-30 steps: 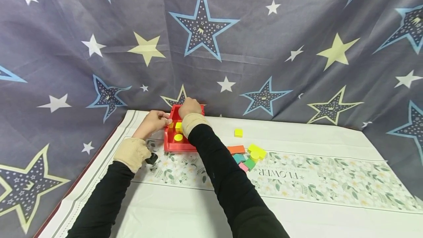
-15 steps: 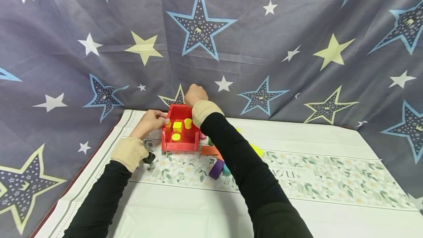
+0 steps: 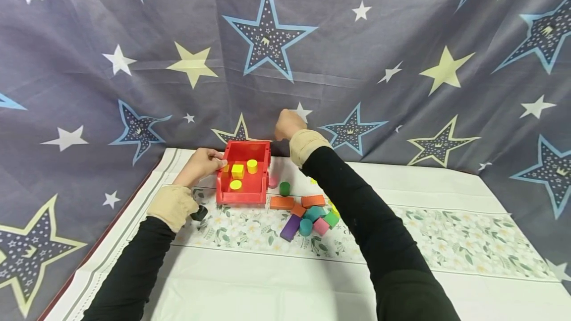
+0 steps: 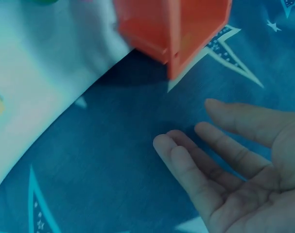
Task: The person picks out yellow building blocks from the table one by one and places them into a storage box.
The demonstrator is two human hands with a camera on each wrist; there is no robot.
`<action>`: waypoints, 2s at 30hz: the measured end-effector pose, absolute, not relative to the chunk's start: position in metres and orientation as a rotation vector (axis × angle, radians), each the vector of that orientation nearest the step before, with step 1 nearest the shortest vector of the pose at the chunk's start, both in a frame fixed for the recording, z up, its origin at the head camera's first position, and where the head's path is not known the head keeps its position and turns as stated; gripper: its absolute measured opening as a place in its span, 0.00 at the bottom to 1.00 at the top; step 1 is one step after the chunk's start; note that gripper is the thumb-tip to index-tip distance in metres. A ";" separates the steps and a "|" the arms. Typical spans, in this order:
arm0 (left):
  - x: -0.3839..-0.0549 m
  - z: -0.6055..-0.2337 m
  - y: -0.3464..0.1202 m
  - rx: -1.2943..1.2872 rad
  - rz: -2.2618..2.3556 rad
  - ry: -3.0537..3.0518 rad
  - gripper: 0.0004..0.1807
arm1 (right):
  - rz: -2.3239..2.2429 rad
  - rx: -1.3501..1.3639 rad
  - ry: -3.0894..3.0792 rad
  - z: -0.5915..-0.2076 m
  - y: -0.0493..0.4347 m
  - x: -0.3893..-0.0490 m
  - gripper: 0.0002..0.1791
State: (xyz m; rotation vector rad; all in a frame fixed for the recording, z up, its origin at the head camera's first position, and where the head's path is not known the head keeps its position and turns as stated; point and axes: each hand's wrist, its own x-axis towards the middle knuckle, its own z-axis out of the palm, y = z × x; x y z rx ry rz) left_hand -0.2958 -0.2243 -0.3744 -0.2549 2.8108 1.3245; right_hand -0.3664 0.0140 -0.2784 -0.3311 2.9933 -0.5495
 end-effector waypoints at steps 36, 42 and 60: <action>-0.301 -0.374 -0.225 -0.253 1.352 2.776 0.17 | -0.399 -0.700 2.913 -0.294 0.097 -0.346 0.17; -0.300 -0.374 -0.223 -0.258 1.363 2.770 0.16 | -0.420 -0.726 2.888 -0.303 0.107 -0.346 0.17; -0.301 -0.379 -0.225 -0.257 1.320 2.805 0.16 | -0.326 -0.812 2.793 -0.340 0.120 -0.349 0.15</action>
